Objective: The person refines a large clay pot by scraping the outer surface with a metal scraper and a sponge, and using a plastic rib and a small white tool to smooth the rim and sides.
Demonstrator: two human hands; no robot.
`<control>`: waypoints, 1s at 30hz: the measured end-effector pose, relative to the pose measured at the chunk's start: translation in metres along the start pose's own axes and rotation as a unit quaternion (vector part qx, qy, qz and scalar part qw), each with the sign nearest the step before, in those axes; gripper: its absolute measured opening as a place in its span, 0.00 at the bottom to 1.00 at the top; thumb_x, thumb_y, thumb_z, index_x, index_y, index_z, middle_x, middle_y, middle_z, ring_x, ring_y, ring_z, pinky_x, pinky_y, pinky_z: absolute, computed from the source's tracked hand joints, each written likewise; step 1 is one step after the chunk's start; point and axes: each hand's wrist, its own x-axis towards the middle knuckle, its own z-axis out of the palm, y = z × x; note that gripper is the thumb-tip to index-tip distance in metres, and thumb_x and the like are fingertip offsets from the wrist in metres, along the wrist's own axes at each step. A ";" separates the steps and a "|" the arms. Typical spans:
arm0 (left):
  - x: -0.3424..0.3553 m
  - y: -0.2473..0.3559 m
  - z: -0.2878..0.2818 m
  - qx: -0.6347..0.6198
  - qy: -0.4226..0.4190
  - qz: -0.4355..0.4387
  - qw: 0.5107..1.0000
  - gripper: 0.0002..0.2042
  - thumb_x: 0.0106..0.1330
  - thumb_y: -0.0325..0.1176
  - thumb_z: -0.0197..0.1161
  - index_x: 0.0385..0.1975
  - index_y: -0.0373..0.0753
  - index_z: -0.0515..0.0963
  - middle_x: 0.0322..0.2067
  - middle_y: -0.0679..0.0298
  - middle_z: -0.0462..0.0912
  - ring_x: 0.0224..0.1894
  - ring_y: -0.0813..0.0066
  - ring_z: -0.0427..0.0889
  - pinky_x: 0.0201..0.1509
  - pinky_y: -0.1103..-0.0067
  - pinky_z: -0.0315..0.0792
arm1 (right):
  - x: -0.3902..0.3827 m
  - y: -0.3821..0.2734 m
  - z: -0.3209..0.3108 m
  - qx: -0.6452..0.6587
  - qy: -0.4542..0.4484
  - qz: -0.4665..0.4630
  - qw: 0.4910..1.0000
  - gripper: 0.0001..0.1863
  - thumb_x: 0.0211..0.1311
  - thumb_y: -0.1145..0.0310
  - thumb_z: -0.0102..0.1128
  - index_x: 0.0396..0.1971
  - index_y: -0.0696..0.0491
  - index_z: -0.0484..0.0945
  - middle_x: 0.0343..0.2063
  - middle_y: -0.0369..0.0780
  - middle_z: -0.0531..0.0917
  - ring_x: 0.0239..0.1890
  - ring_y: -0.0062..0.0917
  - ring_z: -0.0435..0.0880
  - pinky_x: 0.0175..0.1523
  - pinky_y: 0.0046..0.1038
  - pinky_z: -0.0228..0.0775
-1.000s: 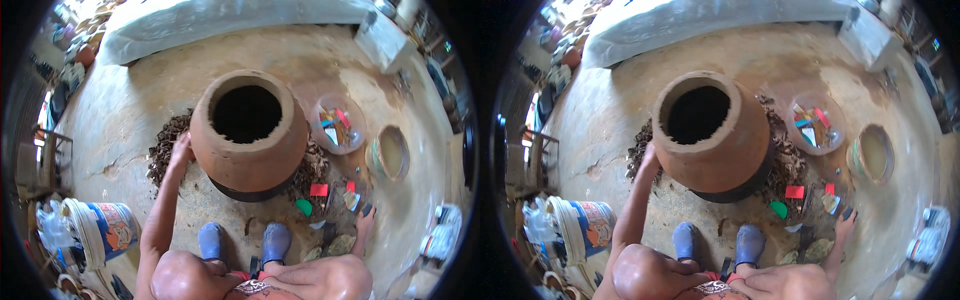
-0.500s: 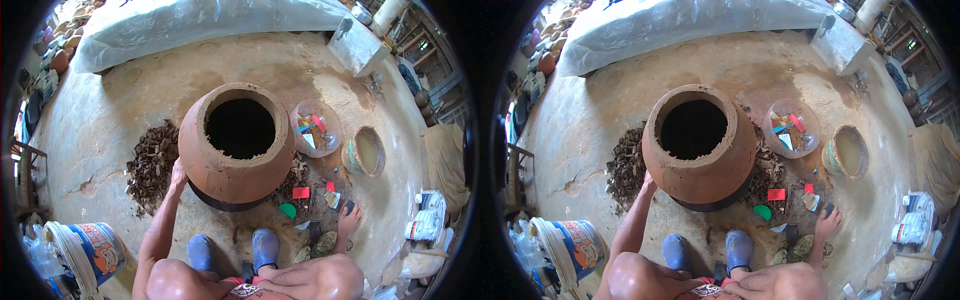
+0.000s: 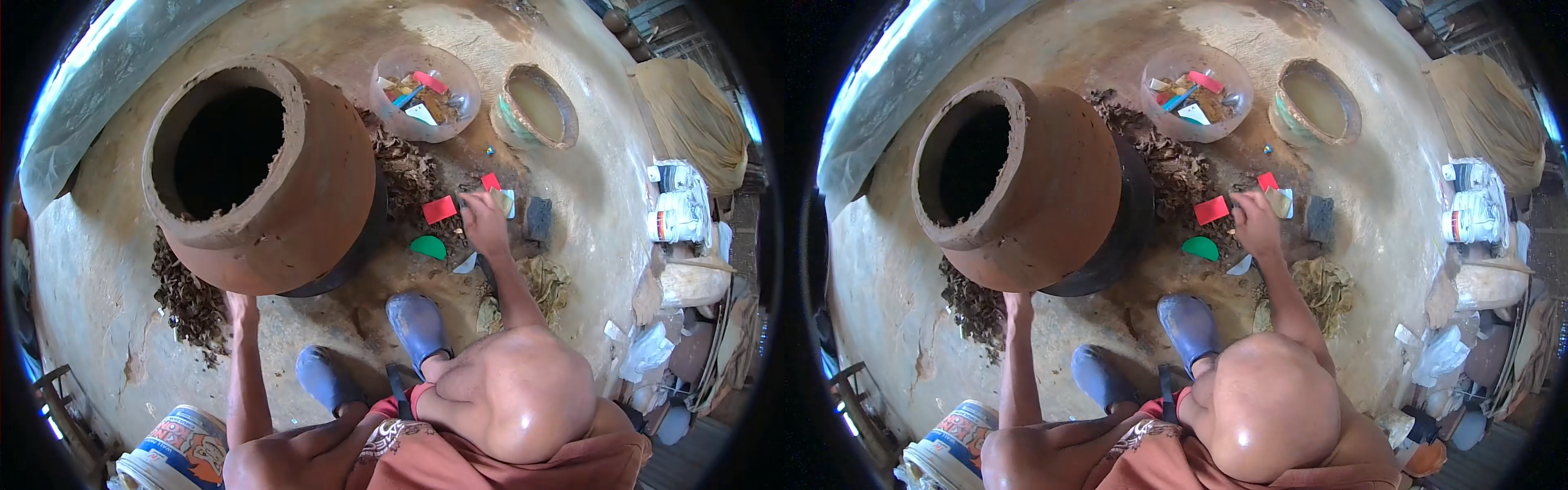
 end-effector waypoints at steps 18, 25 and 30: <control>-0.109 0.070 0.121 -0.196 -0.250 -0.321 0.892 0.34 0.75 0.54 0.61 0.69 0.33 0.64 0.60 0.43 0.79 0.56 0.56 0.86 0.59 0.66 0.80 | 0.083 -0.096 -0.092 0.291 0.117 0.013 0.949 0.22 0.63 0.84 0.63 0.56 0.57 0.73 0.46 0.44 0.85 0.46 0.25 0.86 0.48 0.30 0.81; -0.112 0.062 0.115 -0.217 -0.230 -0.335 0.888 0.40 0.69 0.59 0.66 0.70 0.36 0.63 0.56 0.50 0.81 0.50 0.60 0.86 0.51 0.67 0.81 | 0.121 -0.294 -0.165 0.290 0.235 -0.197 0.907 0.18 0.70 0.82 0.60 0.58 0.59 0.74 0.43 0.42 0.85 0.42 0.20 0.86 0.46 0.23 0.81; -0.087 0.089 0.104 -0.221 0.071 -0.203 0.951 0.39 0.68 0.56 0.67 0.73 0.49 0.58 0.56 0.58 0.78 0.45 0.66 0.82 0.41 0.66 0.79 | 0.113 -0.381 -0.168 0.257 0.180 -0.227 0.922 0.10 0.70 0.78 0.62 0.48 0.59 0.81 0.34 0.37 0.86 0.33 0.14 0.83 0.37 0.21 0.77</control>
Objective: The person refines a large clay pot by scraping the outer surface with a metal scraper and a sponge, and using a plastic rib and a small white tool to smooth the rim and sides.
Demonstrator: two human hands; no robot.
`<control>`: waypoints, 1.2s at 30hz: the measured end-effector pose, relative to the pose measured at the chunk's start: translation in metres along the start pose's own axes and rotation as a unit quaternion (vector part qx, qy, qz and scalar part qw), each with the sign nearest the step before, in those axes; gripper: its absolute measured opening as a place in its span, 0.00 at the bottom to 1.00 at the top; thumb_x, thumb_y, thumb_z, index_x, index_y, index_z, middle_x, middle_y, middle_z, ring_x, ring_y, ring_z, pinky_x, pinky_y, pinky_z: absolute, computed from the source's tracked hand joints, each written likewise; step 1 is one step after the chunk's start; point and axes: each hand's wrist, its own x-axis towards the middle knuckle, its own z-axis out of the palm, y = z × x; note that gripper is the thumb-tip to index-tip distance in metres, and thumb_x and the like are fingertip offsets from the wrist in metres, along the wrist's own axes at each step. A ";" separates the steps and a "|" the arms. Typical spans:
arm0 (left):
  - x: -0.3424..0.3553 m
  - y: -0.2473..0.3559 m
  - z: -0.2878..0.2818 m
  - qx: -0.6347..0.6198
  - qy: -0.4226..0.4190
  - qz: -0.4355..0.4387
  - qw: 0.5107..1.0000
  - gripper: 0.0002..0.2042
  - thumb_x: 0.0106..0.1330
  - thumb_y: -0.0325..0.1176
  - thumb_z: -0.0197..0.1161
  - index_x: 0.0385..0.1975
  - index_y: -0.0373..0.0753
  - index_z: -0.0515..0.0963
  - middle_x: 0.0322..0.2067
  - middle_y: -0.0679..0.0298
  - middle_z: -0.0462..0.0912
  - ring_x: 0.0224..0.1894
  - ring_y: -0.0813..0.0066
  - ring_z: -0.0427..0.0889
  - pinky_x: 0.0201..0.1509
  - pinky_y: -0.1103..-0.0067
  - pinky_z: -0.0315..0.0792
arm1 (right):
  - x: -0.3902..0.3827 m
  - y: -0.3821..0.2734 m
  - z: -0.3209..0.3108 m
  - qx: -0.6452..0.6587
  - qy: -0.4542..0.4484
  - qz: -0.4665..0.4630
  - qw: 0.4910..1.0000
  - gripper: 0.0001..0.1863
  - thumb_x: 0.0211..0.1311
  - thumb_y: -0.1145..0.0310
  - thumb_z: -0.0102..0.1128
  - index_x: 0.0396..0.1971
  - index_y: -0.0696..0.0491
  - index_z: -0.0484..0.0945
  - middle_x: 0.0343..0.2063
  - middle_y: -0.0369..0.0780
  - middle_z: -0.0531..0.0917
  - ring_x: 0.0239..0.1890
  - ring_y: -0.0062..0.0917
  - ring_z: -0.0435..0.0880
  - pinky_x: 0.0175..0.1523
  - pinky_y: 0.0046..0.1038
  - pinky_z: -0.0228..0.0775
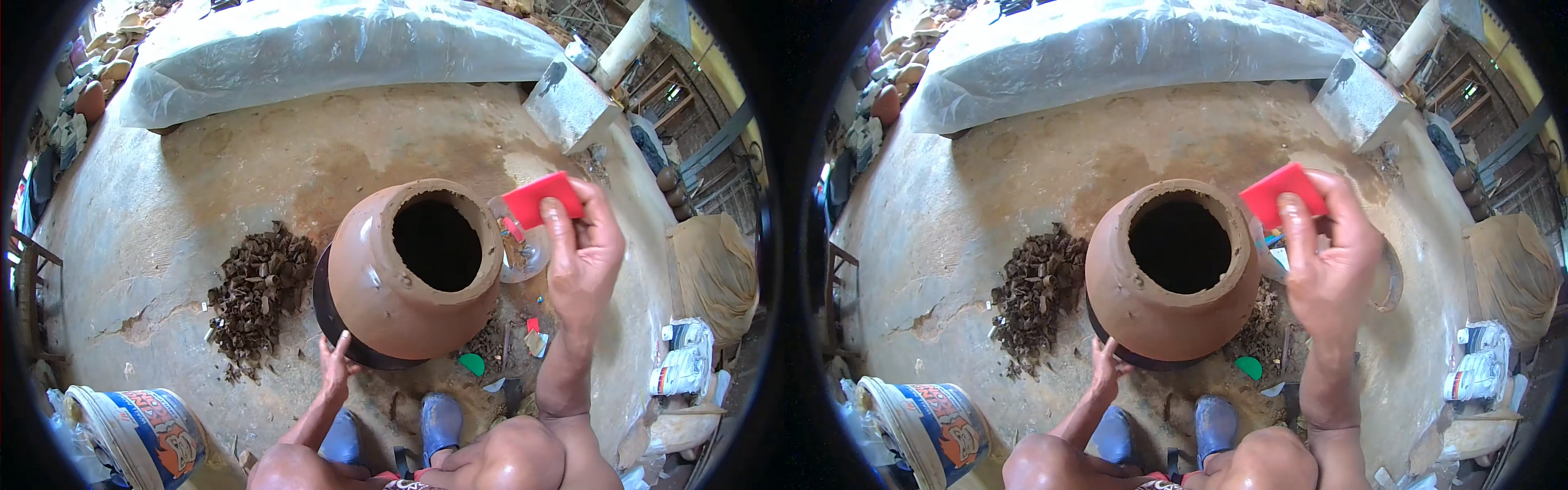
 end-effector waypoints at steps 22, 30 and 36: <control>-0.025 -0.031 0.015 -0.029 -0.020 0.059 0.998 0.41 0.74 0.45 0.65 0.77 0.49 0.42 0.69 0.53 0.64 0.61 0.54 0.77 0.44 0.60 0.84 | -0.006 -0.029 0.084 -0.159 -0.159 -0.009 0.974 0.06 0.65 0.74 0.62 0.39 0.60 0.81 0.31 0.53 0.87 0.36 0.49 0.87 0.40 0.43 0.77; -0.024 -0.027 0.010 -0.014 -0.034 0.063 0.997 0.43 0.73 0.45 0.66 0.78 0.49 0.42 0.66 0.52 0.67 0.58 0.55 0.79 0.43 0.62 0.84 | -0.007 -0.031 0.086 -0.124 -0.186 0.005 0.975 0.07 0.65 0.76 0.62 0.41 0.59 0.83 0.33 0.52 0.87 0.37 0.48 0.87 0.42 0.41 0.77; -0.022 -0.019 0.006 0.006 -0.035 0.098 0.994 0.37 0.74 0.46 0.65 0.73 0.44 0.50 0.65 0.52 0.69 0.59 0.56 0.79 0.40 0.65 0.87 | -0.007 -0.027 0.086 -0.076 -0.218 -0.011 0.973 0.08 0.63 0.78 0.62 0.41 0.59 0.84 0.34 0.50 0.87 0.36 0.45 0.88 0.43 0.38 0.78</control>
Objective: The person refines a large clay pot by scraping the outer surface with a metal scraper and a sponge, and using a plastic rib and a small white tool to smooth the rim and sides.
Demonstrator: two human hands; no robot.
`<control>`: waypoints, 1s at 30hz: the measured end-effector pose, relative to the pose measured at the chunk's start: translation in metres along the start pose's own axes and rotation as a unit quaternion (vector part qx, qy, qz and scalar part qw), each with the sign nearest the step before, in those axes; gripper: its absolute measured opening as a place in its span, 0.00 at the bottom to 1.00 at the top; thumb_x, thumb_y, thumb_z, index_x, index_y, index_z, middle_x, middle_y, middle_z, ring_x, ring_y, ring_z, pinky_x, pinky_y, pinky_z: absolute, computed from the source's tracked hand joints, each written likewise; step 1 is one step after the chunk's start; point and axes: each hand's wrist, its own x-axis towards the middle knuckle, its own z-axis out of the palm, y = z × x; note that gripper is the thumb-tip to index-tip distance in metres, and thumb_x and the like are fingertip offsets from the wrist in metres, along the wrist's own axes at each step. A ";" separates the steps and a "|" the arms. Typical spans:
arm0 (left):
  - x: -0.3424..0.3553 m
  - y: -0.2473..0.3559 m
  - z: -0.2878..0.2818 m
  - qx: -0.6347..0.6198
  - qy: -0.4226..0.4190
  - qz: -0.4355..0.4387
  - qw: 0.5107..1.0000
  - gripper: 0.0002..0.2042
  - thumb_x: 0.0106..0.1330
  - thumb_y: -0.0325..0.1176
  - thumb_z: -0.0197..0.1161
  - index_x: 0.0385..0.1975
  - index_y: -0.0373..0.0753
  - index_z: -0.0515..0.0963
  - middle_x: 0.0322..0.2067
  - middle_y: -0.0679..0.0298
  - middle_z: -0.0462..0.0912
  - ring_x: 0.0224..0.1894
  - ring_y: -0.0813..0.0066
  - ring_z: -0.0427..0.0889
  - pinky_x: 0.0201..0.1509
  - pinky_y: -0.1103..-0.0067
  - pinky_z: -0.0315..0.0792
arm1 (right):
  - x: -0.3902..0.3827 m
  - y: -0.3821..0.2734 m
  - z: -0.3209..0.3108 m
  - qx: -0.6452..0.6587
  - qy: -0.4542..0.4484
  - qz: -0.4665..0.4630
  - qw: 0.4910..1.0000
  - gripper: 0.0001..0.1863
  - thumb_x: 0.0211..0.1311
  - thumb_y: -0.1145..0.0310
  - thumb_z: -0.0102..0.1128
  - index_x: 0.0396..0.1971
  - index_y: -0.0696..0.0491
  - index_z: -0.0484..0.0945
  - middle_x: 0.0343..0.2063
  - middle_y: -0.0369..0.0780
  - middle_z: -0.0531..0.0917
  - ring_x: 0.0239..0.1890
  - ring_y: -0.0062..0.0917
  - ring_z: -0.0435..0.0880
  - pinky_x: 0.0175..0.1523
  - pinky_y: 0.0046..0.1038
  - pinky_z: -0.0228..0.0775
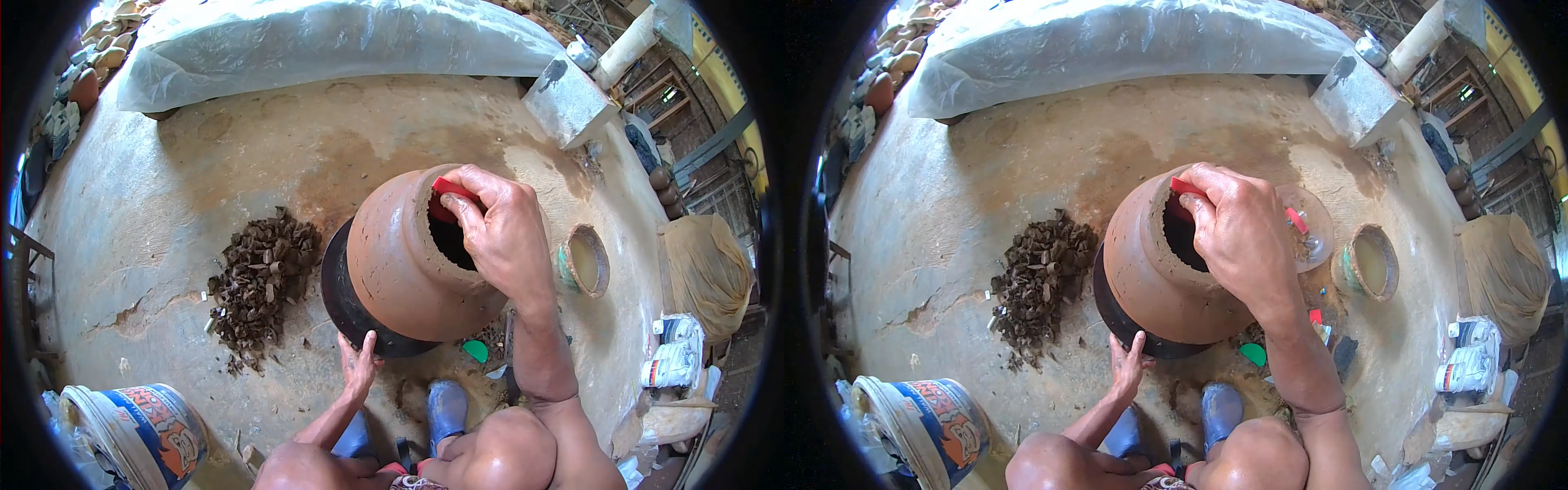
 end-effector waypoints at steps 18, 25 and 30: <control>0.043 0.029 -0.032 0.069 -0.027 0.033 0.997 0.37 0.73 0.44 0.65 0.78 0.46 0.54 0.60 0.57 0.80 0.48 0.67 0.87 0.30 0.79 0.83 | -0.004 0.014 -0.007 0.054 -0.072 -0.090 0.992 0.07 0.59 0.83 0.65 0.37 0.63 0.83 0.32 0.48 0.86 0.33 0.36 0.86 0.42 0.32 0.77; 0.067 0.044 -0.044 0.114 -0.030 0.063 0.991 0.35 0.73 0.43 0.65 0.77 0.48 0.57 0.45 0.62 0.87 0.33 0.78 0.85 0.23 0.82 0.75 | -0.005 0.015 -0.013 0.062 -0.109 -0.125 0.984 0.07 0.58 0.83 0.65 0.37 0.61 0.84 0.31 0.46 0.85 0.32 0.36 0.86 0.40 0.31 0.76; 0.081 0.055 -0.043 0.110 -0.034 0.101 0.988 0.34 0.74 0.42 0.65 0.76 0.42 0.61 0.53 0.60 0.83 0.46 0.75 0.82 0.45 0.78 0.73 | -0.003 0.020 -0.023 0.055 -0.137 -0.151 0.977 0.08 0.56 0.83 0.65 0.37 0.60 0.84 0.31 0.45 0.86 0.33 0.37 0.86 0.40 0.32 0.77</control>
